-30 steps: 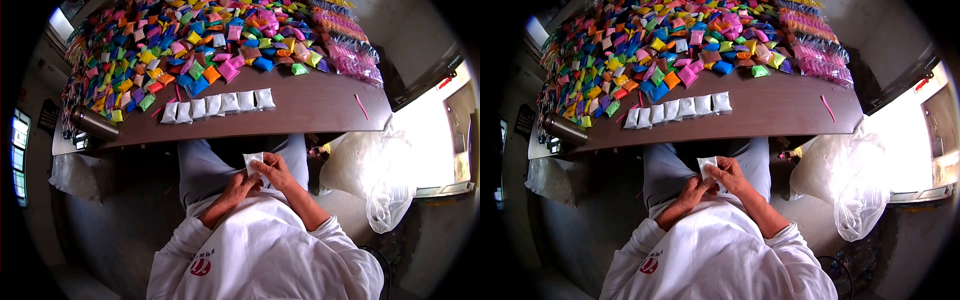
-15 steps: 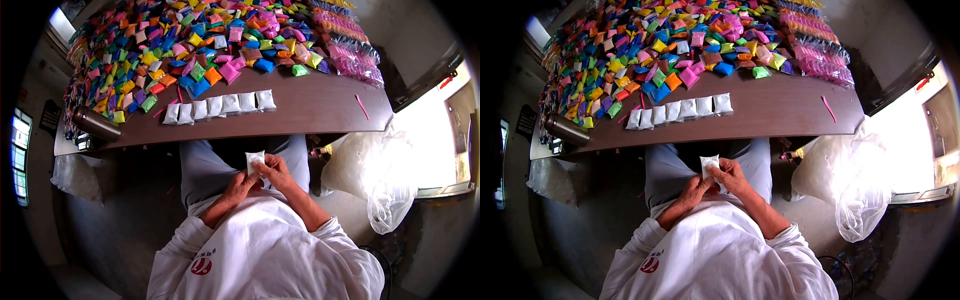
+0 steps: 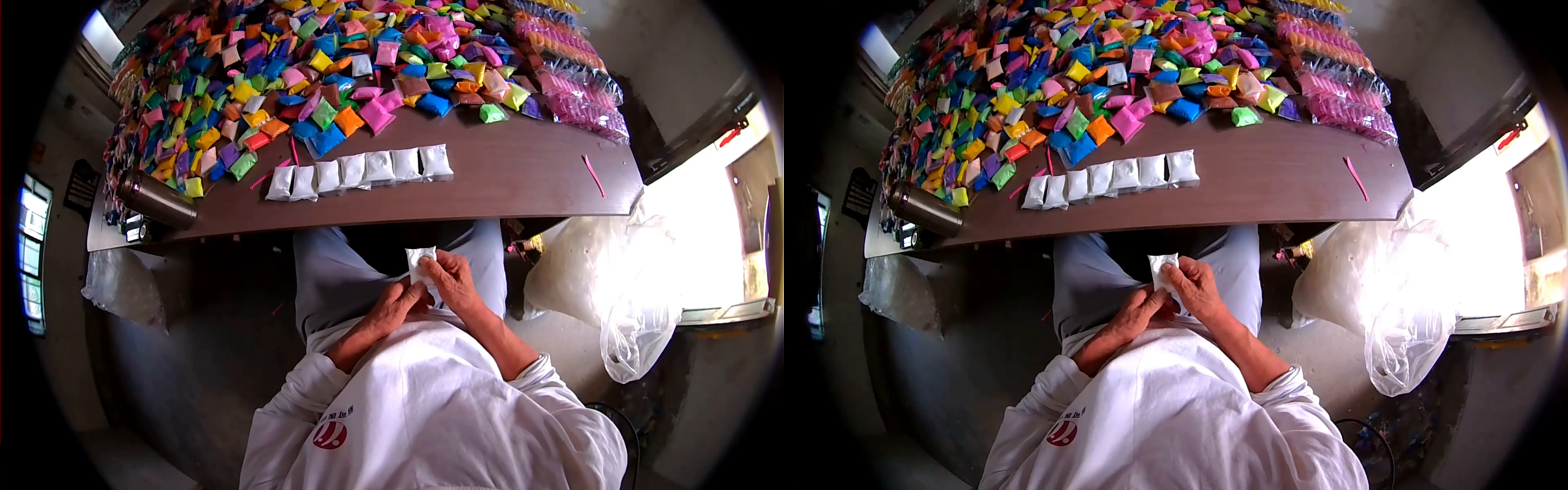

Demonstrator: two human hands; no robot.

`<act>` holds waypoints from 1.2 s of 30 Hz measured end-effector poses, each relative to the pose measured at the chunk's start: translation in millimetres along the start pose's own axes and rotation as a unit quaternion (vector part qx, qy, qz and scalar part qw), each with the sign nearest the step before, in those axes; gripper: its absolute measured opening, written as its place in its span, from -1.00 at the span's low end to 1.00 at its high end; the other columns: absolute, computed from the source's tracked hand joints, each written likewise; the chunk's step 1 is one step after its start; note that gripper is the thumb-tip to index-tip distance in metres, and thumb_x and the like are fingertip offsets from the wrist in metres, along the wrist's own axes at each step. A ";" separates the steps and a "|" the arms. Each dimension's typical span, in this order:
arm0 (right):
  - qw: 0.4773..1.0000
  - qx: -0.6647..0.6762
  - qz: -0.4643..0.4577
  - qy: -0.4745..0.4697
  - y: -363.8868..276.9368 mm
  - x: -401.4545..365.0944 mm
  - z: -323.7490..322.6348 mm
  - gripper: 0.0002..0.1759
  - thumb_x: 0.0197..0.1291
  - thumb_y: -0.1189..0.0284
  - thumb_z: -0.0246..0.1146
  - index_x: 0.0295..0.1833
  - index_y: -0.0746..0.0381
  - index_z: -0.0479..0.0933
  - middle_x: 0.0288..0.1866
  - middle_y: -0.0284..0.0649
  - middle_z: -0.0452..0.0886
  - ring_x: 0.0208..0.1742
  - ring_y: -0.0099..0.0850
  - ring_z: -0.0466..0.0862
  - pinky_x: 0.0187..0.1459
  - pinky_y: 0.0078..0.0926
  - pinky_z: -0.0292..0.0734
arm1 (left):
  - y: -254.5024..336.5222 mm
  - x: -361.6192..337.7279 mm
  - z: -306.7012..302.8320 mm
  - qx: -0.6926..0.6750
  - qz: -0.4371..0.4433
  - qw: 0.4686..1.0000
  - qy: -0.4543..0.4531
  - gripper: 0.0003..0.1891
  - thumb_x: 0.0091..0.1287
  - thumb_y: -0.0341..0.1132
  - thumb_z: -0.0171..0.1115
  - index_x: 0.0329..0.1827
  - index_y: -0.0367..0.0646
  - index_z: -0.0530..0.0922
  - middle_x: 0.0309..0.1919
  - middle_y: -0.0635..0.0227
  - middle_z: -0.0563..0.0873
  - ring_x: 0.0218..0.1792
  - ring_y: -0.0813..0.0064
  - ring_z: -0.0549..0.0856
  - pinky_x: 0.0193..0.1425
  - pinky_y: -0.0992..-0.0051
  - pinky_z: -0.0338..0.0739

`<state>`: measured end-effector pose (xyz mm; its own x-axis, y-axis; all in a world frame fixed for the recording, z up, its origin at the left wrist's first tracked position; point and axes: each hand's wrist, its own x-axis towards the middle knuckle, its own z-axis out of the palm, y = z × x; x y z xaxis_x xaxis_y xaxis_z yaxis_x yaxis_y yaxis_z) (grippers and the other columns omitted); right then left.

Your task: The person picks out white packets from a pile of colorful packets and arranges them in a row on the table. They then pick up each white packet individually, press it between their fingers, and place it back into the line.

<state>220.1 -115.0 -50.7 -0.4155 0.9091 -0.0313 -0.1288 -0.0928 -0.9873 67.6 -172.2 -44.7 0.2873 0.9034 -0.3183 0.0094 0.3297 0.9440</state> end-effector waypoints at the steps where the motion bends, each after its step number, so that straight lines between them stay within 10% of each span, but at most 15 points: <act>1: 1.000 0.000 0.000 0.000 0.5 -0.5 -0.4 -0.72 0.35 0.31 0.11 -0.26 0.32 0.54 -0.45 -0.40 0.55 -0.42 -0.67 0.45 -0.40 -0.63 0.39 | -1.2 -0.1 0.1 -0.007 0.006 1.000 0.000 -0.53 0.47 0.02 -0.14 -0.11 -0.26 0.52 -0.36 0.31 0.64 -0.36 0.57 0.58 -0.15 0.55 0.50; 16: 0.989 0.112 0.063 -0.066 -7.2 0.5 3.5 -0.76 0.29 0.34 0.21 -0.38 0.27 0.48 -0.58 -0.39 0.54 -0.64 -0.66 0.44 -0.68 -0.67 0.29 | 3.6 -0.5 0.1 0.028 0.007 1.000 0.003 -0.43 0.43 0.12 -0.14 -0.18 -0.30 0.53 -0.37 0.28 0.66 -0.35 0.51 0.63 -0.14 0.53 0.54; 36: 0.992 0.070 0.088 -0.051 -12.5 2.0 -0.6 -0.72 0.35 0.25 0.13 -0.24 0.27 0.51 -0.38 -0.43 0.53 -0.37 -0.70 0.43 -0.35 -0.66 0.37 | -7.0 2.4 -1.6 -0.022 0.015 1.000 0.013 -0.50 0.46 0.03 -0.13 -0.19 -0.30 0.54 -0.36 0.26 0.67 -0.35 0.50 0.64 -0.14 0.51 0.54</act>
<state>221.4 -111.7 -38.6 -0.5314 0.8280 -0.1791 -0.1658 -0.3090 -0.9365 66.7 -171.8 -52.2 0.2622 0.9197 -0.2923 -0.0416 0.3134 0.9487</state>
